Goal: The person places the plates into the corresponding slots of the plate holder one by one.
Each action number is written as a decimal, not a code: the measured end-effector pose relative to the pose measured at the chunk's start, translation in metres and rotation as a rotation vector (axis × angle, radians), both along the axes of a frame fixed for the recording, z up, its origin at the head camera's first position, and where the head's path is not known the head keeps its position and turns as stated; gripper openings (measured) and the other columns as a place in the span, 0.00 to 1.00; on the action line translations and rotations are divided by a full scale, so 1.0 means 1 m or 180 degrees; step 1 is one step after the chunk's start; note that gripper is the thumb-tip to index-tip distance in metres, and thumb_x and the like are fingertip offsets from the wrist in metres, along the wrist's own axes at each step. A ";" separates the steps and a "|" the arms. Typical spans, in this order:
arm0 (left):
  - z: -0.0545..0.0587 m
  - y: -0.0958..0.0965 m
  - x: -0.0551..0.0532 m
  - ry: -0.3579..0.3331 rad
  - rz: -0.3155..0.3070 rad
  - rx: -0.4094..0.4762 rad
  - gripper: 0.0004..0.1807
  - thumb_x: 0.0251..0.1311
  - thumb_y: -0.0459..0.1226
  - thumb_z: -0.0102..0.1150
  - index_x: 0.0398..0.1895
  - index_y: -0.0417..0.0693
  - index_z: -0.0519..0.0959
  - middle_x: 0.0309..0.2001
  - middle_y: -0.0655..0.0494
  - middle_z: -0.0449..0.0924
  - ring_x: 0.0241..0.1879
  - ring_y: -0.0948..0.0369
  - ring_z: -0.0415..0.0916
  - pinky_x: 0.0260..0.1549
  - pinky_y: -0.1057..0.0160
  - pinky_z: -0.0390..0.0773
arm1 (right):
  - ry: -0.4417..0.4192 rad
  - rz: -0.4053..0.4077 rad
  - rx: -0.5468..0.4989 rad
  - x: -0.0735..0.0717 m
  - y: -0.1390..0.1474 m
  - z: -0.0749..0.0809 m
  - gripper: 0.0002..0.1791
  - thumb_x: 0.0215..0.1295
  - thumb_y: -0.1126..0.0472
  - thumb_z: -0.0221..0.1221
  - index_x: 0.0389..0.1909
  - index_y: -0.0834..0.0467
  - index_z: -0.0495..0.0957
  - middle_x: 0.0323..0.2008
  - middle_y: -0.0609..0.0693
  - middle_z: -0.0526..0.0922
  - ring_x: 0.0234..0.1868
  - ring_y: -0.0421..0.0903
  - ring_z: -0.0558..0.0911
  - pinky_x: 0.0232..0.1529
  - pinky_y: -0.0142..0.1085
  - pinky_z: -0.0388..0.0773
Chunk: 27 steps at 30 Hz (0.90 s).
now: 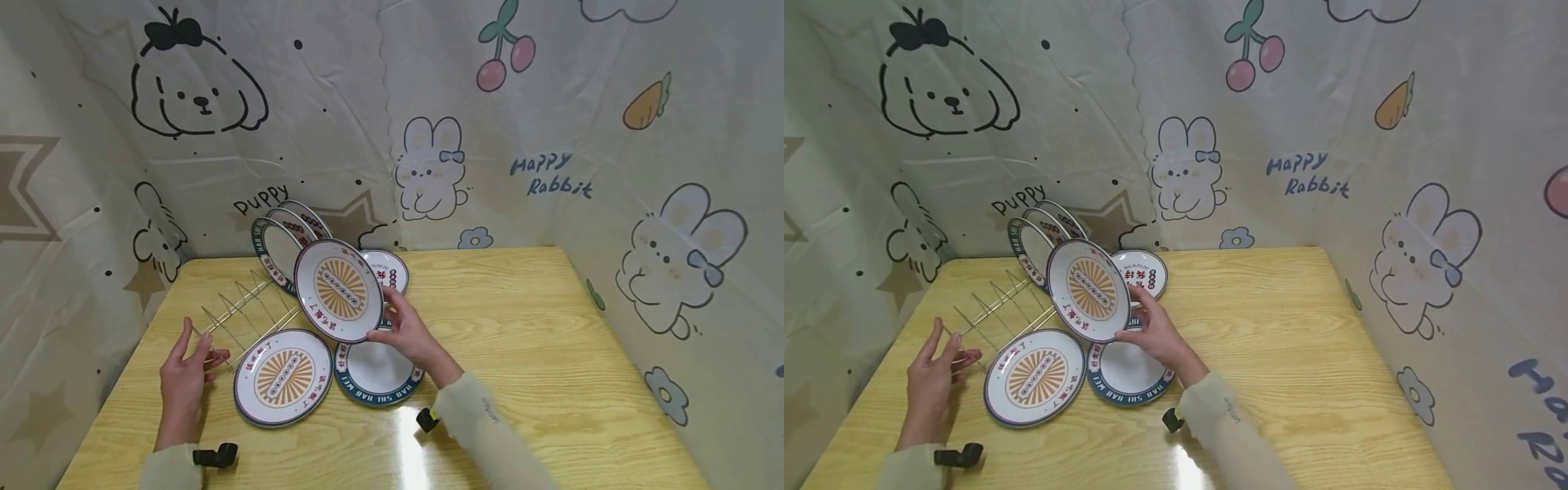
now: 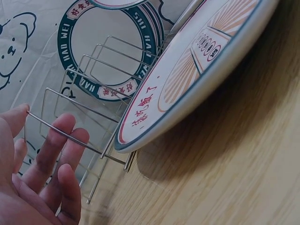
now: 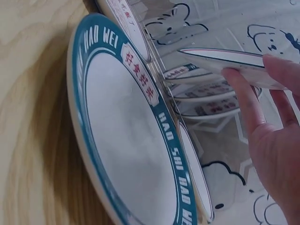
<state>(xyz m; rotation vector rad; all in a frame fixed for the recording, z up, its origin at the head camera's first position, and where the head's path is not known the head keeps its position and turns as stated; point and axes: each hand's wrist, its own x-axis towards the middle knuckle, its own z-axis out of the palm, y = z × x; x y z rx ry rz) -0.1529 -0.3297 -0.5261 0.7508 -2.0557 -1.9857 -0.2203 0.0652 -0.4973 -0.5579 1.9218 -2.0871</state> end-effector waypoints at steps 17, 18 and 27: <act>0.002 0.000 -0.003 -0.0020 0.0053 0.0085 0.34 0.71 0.55 0.59 0.77 0.86 0.58 0.25 0.68 0.89 0.29 0.73 0.87 0.23 0.68 0.74 | 0.0076 -0.0047 0.0303 -0.009 -0.037 0.001 0.46 0.61 0.76 0.68 0.78 0.47 0.62 0.76 0.49 0.65 0.69 0.55 0.75 0.62 0.50 0.79; 0.002 0.000 -0.003 -0.0006 0.0056 0.0093 0.34 0.71 0.55 0.59 0.77 0.86 0.59 0.25 0.67 0.89 0.28 0.73 0.87 0.22 0.68 0.74 | 0.0086 -0.0039 0.0316 -0.010 -0.038 0.001 0.46 0.62 0.75 0.68 0.78 0.46 0.62 0.76 0.49 0.65 0.70 0.55 0.75 0.61 0.49 0.80; 0.000 -0.001 -0.003 0.0024 0.0036 0.0163 0.34 0.71 0.54 0.60 0.77 0.85 0.59 0.24 0.66 0.89 0.28 0.72 0.87 0.21 0.69 0.74 | 0.0232 -0.0024 0.0520 -0.019 -0.051 -0.002 0.47 0.63 0.74 0.67 0.79 0.44 0.61 0.77 0.48 0.66 0.72 0.57 0.73 0.58 0.45 0.81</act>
